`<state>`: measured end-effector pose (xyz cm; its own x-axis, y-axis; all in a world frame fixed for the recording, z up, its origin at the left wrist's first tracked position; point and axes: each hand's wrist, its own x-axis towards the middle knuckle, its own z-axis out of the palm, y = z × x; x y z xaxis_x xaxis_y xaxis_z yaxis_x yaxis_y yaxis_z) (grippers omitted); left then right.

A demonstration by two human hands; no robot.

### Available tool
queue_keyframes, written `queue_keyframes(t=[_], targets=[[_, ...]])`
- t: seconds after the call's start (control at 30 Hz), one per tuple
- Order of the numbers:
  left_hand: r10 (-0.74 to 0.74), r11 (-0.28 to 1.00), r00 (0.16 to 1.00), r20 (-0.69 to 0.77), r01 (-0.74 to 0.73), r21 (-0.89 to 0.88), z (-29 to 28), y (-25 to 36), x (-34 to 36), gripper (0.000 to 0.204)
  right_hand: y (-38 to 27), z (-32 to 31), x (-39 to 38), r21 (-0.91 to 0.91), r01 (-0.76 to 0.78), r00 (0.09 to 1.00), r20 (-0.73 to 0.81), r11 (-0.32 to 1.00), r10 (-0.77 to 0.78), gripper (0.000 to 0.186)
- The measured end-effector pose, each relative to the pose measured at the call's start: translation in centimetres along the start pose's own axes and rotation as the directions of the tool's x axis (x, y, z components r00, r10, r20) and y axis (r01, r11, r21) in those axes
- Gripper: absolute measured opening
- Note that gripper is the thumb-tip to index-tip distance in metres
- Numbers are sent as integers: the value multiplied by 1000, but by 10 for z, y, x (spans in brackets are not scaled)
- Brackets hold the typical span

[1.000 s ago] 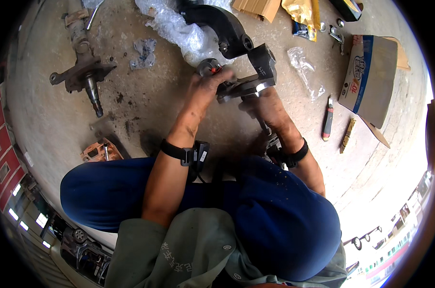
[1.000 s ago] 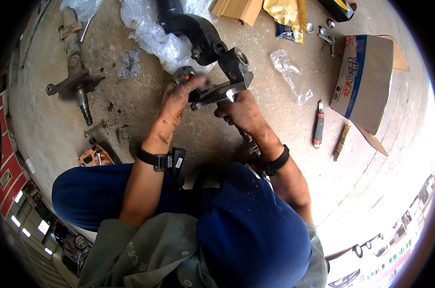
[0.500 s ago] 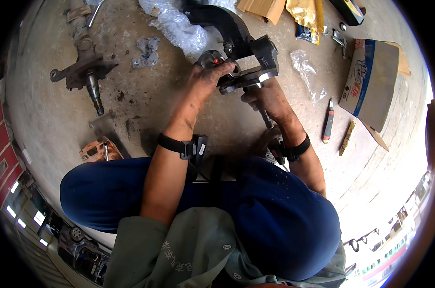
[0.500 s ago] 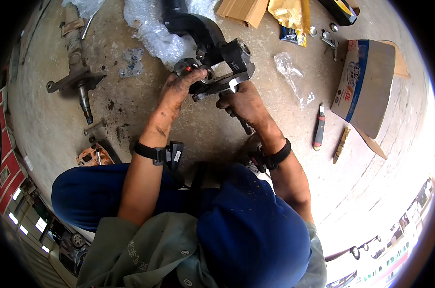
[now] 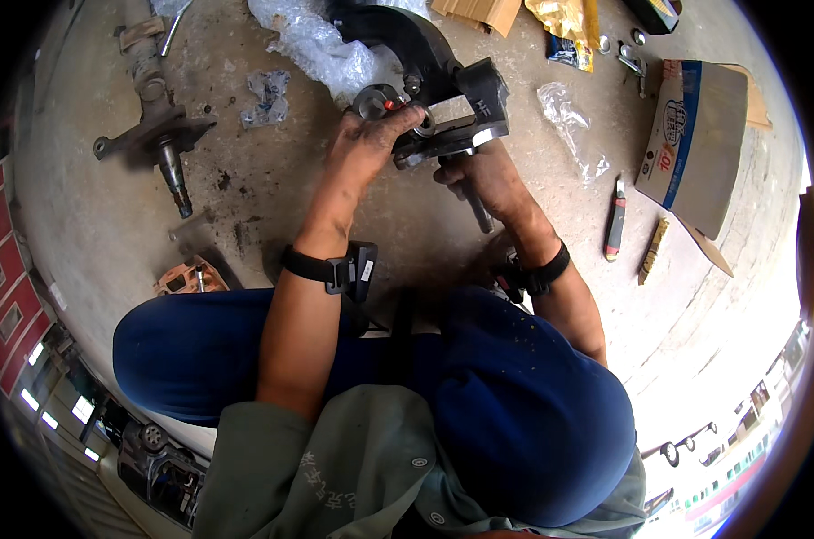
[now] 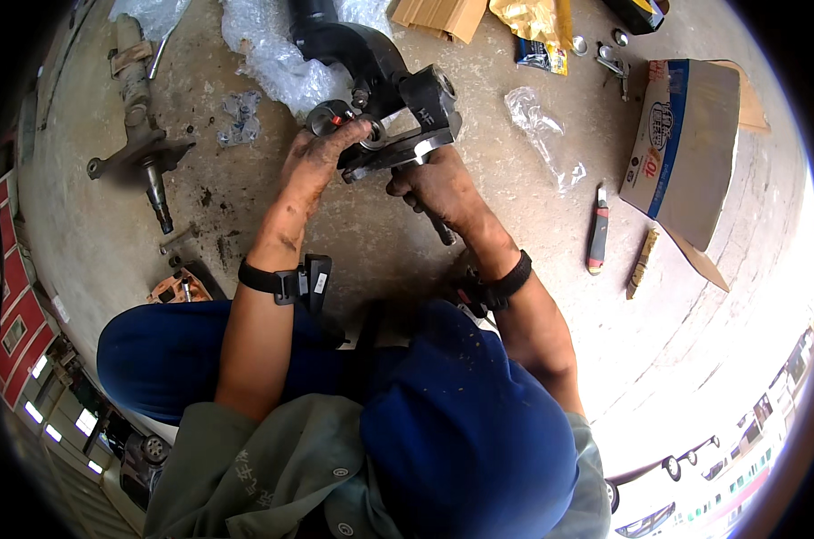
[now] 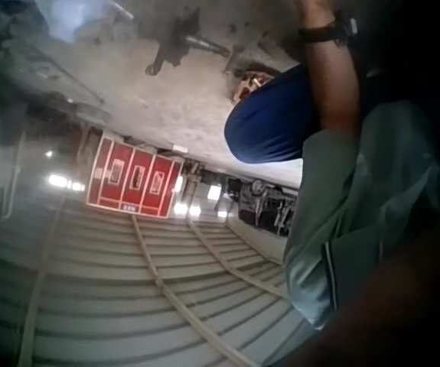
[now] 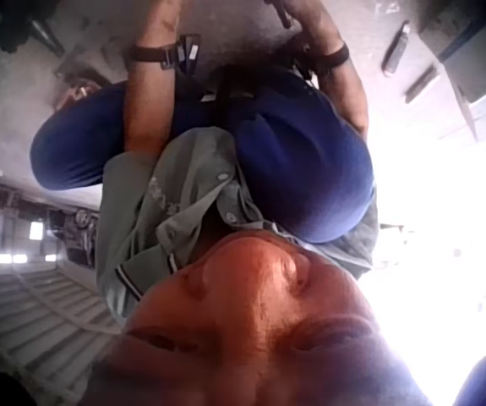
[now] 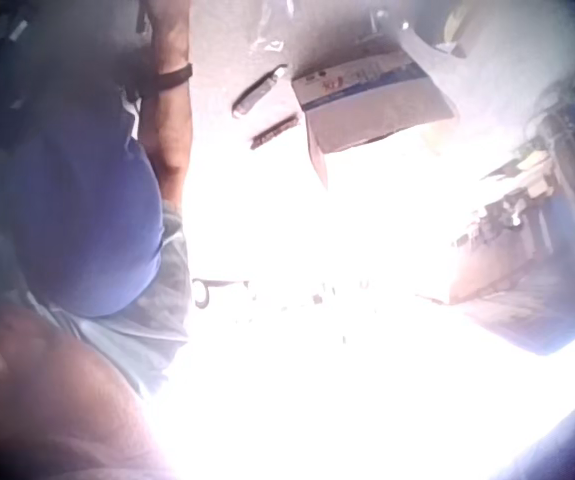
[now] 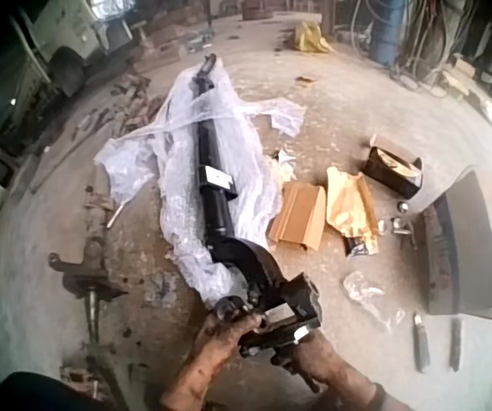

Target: The person unboxes and handles metal automotive components, applying a substance to a shaft by hand and fitting parts together while seated on the ground.

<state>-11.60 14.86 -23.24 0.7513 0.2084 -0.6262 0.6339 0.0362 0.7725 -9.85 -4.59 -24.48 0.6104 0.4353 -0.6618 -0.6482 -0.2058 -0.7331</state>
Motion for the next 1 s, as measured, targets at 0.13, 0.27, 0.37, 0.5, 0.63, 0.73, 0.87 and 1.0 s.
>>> queue_keyframes(t=[0.13, 0.27, 0.37, 0.5, 0.63, 0.73, 0.87, 1.0], targets=[[-19, 1000, 1000, 2, 19, -17, 3, -5, 1, 45, -5, -3, -3, -49, -26, 999, -26, 998, 25, 8], [-37, 992, 999, 28, 41, -121, 8, -11, -2, 43, -10, -6, -8, -133, -62, 997, -57, 989, 55, 6], [52, 993, 999, -15, -53, -110, 15, -17, -5, 42, -11, -7, -8, -159, -103, 994, -56, 982, 95, 4], [117, 992, 989, -93, -120, -25, 19, -23, -3, 45, -9, -7, -7, -183, -90, 995, -65, 979, 79, 5], [80, 995, 994, -76, -75, 61, 17, -28, -2, 49, -7, -6, -10, -183, -77, 996, -65, 980, 67, 6], [137, 991, 989, -58, -137, 15, 17, -32, -3, 50, -7, -5, -12, -189, -81, 996, -62, 979, 71, 7], [98, 995, 992, -84, -97, 15, 23, -32, -3, 44, -10, -5, -11, -248, -118, 992, -72, 962, 103, 18], [69, 998, 993, -92, -70, -8, 27, -28, -3, 34, -11, -6, -11, -224, -110, 993, -61, 968, 99, 16]])
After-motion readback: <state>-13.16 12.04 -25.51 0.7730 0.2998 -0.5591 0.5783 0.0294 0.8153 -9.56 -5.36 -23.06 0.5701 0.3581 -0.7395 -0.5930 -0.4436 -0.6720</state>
